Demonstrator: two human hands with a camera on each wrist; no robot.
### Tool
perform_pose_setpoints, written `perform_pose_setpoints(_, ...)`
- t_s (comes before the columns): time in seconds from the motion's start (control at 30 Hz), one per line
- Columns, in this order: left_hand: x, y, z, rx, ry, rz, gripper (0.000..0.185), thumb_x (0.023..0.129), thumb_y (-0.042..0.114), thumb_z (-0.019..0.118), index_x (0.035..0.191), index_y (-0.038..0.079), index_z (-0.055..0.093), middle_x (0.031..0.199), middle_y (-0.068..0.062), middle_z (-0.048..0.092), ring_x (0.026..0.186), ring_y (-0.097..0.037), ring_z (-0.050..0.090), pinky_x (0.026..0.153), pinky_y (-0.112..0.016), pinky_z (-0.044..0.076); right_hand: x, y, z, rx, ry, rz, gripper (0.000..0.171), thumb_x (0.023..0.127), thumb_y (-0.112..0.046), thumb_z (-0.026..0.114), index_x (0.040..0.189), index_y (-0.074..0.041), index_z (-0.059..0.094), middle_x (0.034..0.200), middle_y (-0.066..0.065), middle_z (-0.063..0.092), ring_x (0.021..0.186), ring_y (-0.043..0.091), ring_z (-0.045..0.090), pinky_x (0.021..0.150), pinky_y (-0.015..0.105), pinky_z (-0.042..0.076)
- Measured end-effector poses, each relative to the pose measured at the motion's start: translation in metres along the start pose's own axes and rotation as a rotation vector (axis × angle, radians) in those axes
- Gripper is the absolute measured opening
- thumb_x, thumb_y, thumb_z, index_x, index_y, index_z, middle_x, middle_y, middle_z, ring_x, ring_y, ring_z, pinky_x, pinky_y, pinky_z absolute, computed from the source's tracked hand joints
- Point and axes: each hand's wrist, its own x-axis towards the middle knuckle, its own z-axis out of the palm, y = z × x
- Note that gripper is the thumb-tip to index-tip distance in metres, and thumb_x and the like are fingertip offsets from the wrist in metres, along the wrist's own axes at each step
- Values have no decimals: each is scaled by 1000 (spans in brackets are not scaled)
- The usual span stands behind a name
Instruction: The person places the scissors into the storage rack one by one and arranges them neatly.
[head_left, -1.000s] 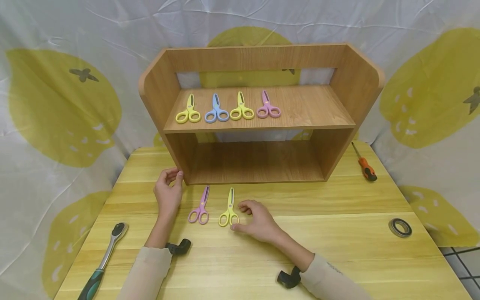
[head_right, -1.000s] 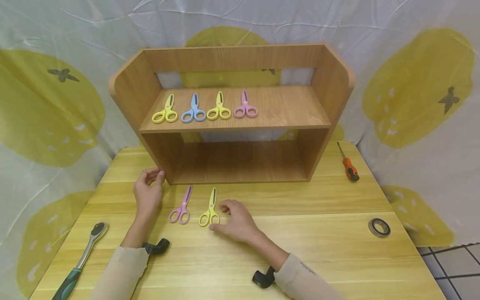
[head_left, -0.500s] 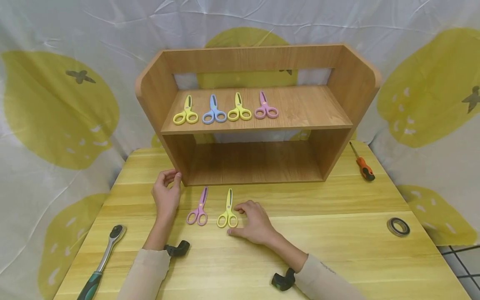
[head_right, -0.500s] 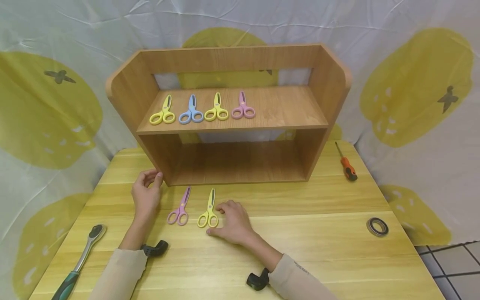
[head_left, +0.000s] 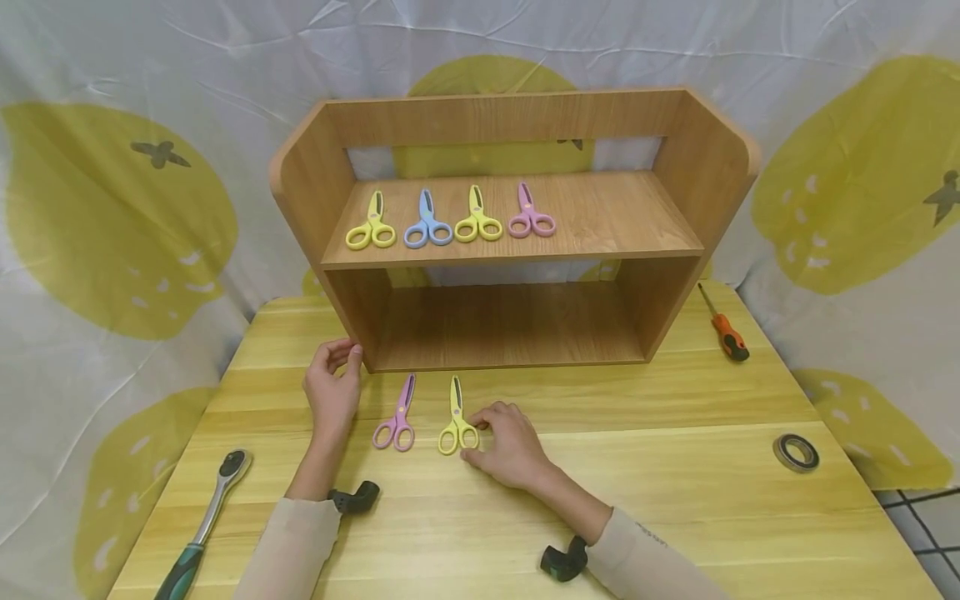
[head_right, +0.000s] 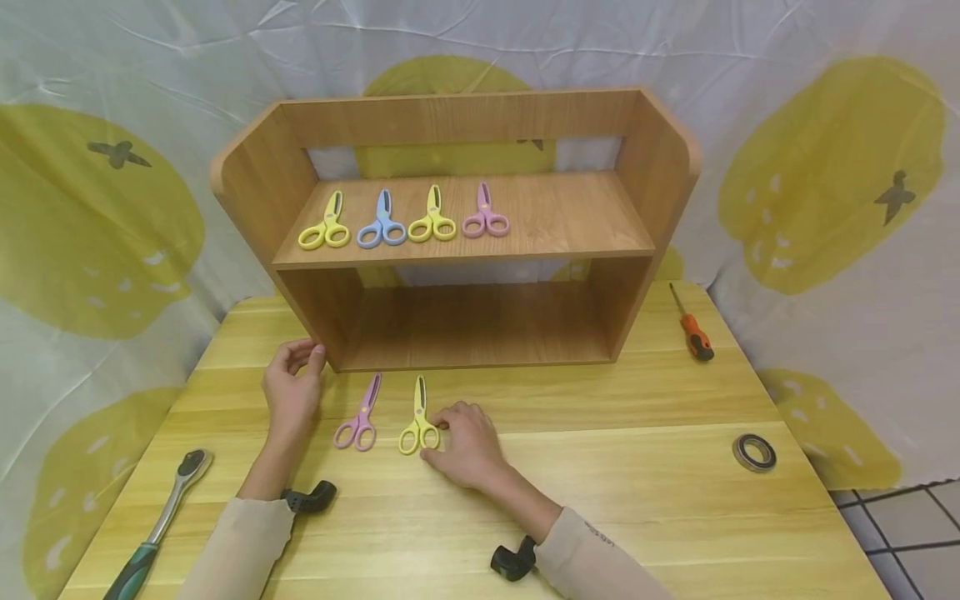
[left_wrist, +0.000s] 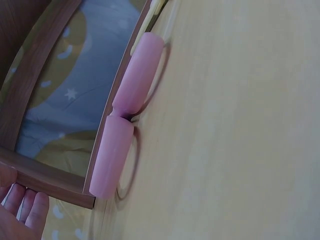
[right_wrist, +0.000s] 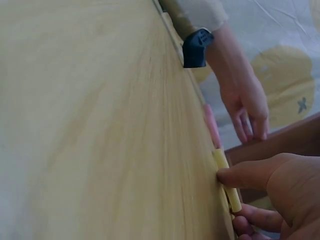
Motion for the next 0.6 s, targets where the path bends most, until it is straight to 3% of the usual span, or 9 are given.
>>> perform_pose_setpoints(0.33,-2,1,0,-11,14,-14,20,99,21,71,115,8,69,108,-6,73,96,-2,67,74,-12,53,1,4,-16,96,-88,12,30,79,-28,88,102,-15,74,89,-6,65,79,11,53,70,24,43)
perform_pose_setpoints(0.6,-1,2,-1,4,5,-4,21,100,22,70,116,8,69,110,-7,73,98,-3,67,76,-12,52,1,7,-24,216,-95,18,28,82,-15,82,107,-10,70,85,-5,72,74,6,62,68,21,52)
